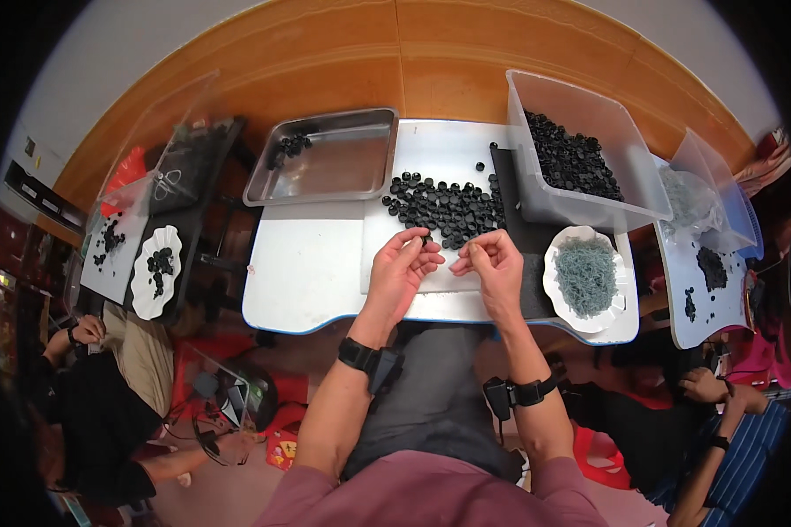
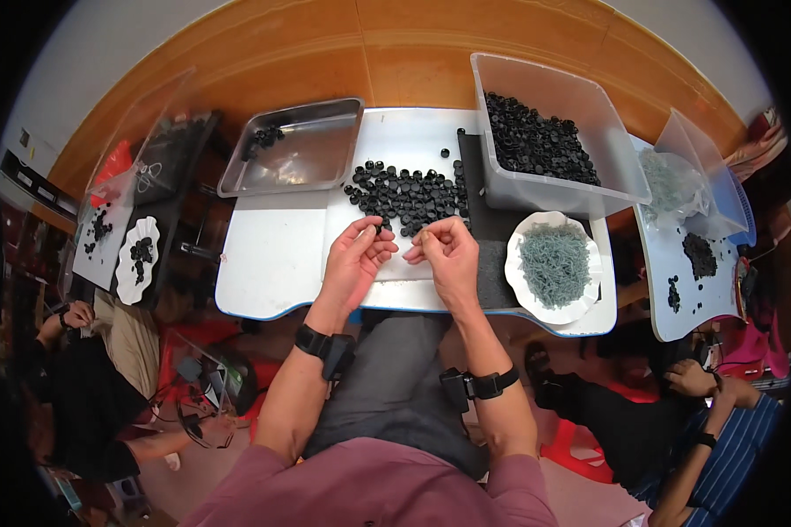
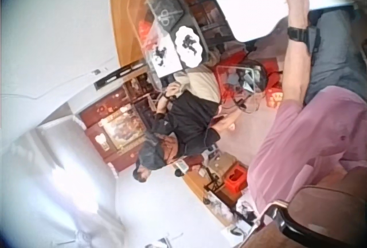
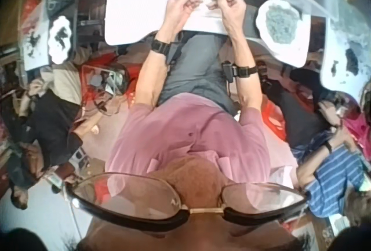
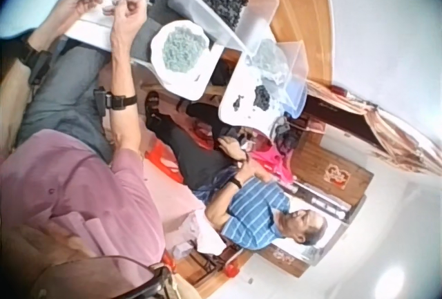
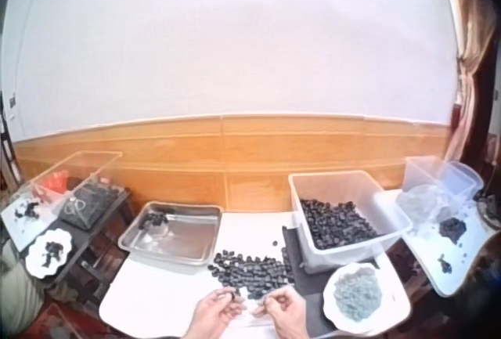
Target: Assembling small plastic components by inserting white pins into black housings.
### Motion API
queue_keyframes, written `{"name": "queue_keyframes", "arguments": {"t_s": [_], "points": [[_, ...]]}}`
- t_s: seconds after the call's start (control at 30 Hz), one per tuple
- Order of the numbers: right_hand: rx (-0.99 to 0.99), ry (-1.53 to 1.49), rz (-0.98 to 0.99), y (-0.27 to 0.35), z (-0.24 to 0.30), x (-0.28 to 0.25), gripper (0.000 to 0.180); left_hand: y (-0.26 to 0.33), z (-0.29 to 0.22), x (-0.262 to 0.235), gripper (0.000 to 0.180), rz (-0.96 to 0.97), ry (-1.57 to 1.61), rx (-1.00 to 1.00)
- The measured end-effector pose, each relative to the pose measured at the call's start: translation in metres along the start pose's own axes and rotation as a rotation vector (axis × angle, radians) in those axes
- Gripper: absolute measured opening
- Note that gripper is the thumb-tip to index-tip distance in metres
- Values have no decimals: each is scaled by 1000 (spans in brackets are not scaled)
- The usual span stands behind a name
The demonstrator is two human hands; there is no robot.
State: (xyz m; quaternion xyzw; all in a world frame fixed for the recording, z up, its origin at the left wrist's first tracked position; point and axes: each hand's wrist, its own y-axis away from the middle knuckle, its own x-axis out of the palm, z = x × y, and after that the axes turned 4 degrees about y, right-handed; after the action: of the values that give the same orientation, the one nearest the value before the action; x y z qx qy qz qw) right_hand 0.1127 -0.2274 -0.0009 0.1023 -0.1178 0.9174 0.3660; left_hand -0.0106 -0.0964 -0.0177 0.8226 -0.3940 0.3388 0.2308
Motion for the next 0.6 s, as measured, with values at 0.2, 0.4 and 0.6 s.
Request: {"name": "queue_keyframes", "arguments": {"t_s": [0.2,0.4,0.6], "points": [[-21,139,-90,6,-11,9,9,2,1,3,25,-36,-53,3],[-97,303,-79,7,-16,0,7,5,5,15,27,-89,-87,-9],[-249,392,-111,4,-13,3,13,0,0,7,28,-36,-92,-4]]}}
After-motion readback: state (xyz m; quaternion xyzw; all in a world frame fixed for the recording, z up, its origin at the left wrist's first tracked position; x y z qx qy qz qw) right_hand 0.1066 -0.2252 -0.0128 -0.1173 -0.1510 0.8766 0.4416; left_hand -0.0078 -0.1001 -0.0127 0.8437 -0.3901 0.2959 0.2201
